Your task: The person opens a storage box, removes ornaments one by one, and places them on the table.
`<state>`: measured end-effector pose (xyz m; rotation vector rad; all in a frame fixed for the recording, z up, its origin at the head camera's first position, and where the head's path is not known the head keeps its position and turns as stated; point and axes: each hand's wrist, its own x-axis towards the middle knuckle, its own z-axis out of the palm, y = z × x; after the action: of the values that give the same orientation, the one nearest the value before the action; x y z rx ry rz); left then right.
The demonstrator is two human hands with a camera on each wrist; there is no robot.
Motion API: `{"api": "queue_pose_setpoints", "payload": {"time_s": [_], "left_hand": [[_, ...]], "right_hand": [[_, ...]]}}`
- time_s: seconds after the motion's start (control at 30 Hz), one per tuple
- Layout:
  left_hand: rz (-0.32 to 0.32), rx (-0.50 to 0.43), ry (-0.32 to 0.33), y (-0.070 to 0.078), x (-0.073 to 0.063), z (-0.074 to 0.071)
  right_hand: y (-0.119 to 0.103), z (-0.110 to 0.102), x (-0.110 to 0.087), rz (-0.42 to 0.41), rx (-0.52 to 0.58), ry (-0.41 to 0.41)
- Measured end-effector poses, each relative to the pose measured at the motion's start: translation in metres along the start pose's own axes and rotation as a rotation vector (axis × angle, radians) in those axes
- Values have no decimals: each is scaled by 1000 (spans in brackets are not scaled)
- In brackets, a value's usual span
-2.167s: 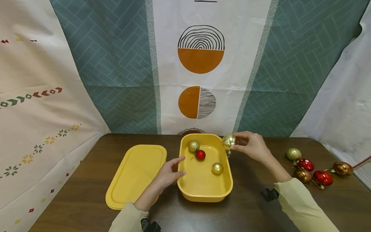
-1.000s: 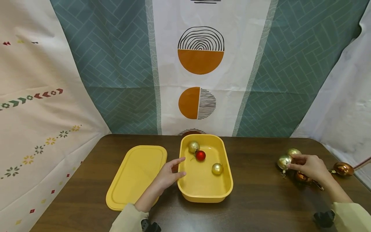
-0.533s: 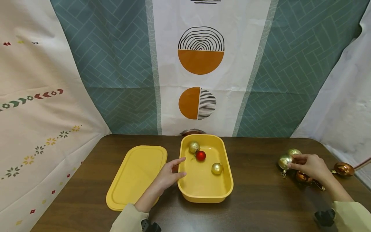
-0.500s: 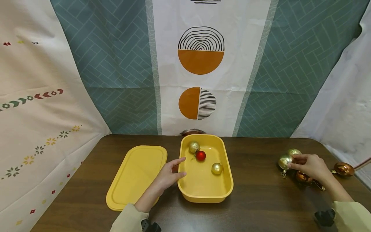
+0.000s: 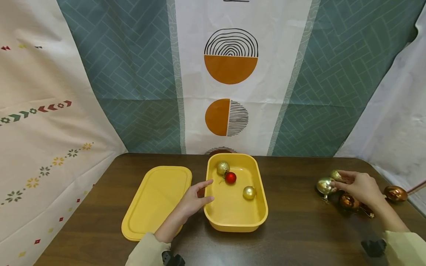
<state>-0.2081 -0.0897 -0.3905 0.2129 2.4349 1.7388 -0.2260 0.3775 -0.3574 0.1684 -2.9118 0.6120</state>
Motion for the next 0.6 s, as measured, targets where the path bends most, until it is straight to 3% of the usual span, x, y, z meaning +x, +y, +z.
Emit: {"api": "queue_pose_setpoints", "payload": {"time_s": [0.3,0.6], "left_hand": [[3,-14,-1,-1,1,-1],[6,-20,-3,0,0,0]], "right_hand": [[-58,4,16,-80,89,13],[-117,28,35,-195,255,-44]]}}
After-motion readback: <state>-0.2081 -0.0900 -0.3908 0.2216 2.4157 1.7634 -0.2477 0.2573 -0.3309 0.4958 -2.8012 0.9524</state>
